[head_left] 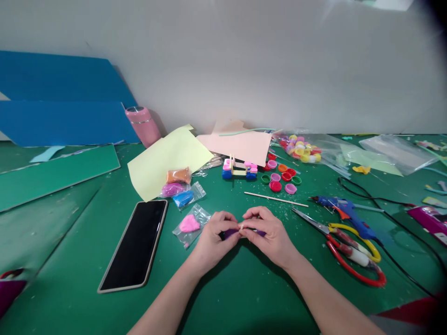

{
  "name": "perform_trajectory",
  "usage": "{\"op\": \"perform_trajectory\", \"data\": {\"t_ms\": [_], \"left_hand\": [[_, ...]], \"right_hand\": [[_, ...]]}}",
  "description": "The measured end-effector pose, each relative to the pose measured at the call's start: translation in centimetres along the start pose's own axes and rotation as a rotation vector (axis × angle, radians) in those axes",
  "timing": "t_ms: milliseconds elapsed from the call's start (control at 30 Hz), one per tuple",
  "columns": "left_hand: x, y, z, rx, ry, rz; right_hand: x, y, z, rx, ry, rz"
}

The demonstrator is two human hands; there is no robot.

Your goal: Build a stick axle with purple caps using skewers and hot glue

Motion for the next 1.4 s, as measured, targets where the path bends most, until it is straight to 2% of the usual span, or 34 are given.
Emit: {"op": "perform_trajectory", "data": {"t_ms": [200,333,600,767,900,1100,1400], "left_hand": [[-0.1,0.2,0.1,-0.004,-0.014,-0.014],[-0.1,0.3,0.1,-0.013,-0.021,-0.028],[-0.1,0.1,0.0,-0.01,-0.015,-0.042],[-0.1,0.1,0.0,-0.004,-0.023,-0.048],[-0.1,0.0,0.1,0.001,-0.027,-0.05],[-0.1,-0.1,0.0,0.004,-0.024,-0.043],[0.0,-0.7,0.9,-0.031,0.002,-0.01]], "right_hand": [[0.1,0.3,0.1,-0.006,0.015,0.01],[0.4,0.9,0.6,-0.052,0.068,0.023],[1.5,3.7,0.3,-0.402,0.322,0.225],[2.0,5.0,-0.1,-0.603,0.413,0.372],[2.1,5.3,-0.7,-0.723,0.49,0.43],[2.6,5.7,-1.5,-0.816,0.59,0.479],[3.4,5.7,-2.2,-0.869,0.705,0.459]]}}
Point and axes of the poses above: each hand's wrist, its own x-axis towards the middle knuckle, its own z-axis out of the back of the hand, y = z × x, the point moved 9 cm from there along x, towards the middle knuckle, and after that the axes turned 1 degree about -z, right-handed, at the moved point
